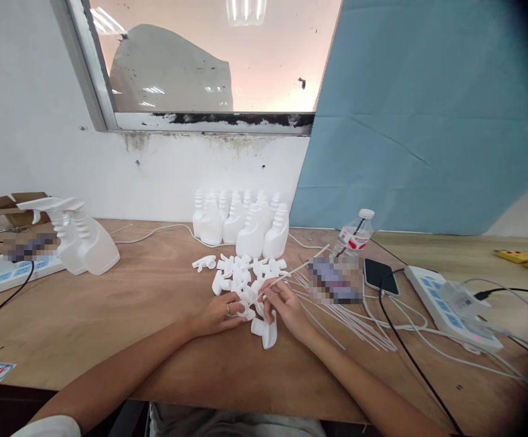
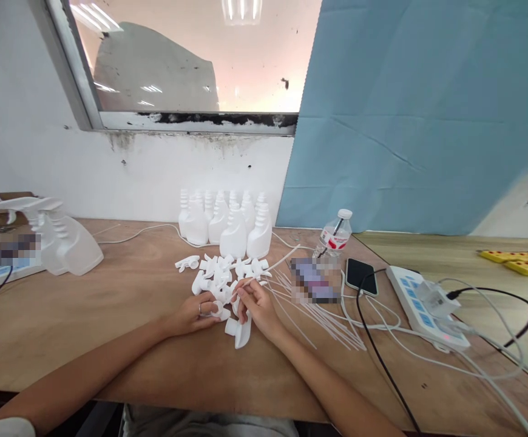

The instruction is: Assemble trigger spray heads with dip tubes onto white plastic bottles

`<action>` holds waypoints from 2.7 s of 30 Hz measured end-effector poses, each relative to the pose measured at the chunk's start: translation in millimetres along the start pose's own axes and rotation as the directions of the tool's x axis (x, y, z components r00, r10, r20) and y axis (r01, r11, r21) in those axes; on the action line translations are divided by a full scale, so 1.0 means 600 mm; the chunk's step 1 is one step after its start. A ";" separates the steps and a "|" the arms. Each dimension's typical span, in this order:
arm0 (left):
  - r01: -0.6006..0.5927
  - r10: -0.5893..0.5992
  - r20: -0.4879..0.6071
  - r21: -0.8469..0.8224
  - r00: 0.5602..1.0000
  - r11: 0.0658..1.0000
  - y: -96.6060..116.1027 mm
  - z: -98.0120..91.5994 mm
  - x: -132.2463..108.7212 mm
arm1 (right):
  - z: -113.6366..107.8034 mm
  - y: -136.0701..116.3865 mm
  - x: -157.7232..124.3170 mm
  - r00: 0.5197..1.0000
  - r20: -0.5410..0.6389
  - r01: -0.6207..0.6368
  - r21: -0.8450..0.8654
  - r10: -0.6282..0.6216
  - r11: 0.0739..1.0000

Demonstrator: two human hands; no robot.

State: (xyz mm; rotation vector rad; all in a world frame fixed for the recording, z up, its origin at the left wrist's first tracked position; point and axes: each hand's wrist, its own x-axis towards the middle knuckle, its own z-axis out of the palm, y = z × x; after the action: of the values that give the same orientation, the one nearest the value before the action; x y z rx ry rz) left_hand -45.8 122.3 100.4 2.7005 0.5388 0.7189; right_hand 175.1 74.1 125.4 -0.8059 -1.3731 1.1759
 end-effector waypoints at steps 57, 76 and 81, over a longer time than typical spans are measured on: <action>0.194 -0.443 -0.134 -0.761 0.887 0.619 0.044 -0.057 0.050 | -0.002 -0.060 0.025 0.660 0.580 0.713 -0.685 -0.478 0.152; 0.370 -0.535 -0.380 -0.427 0.755 0.825 -0.122 -0.107 0.310 | -0.073 -0.336 0.100 0.361 -0.339 0.695 -0.523 -0.869 0.493; 0.383 -0.441 -0.329 -0.229 0.835 0.895 -0.113 -0.123 0.295 | -0.090 -0.331 0.108 0.407 -0.362 0.694 -0.475 -0.839 0.541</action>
State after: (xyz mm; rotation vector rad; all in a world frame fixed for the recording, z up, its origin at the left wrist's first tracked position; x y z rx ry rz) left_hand 39.3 271.1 209.9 2.1909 1.0725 1.0977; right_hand 247.0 91.6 327.9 -0.4839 -1.1592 -0.0275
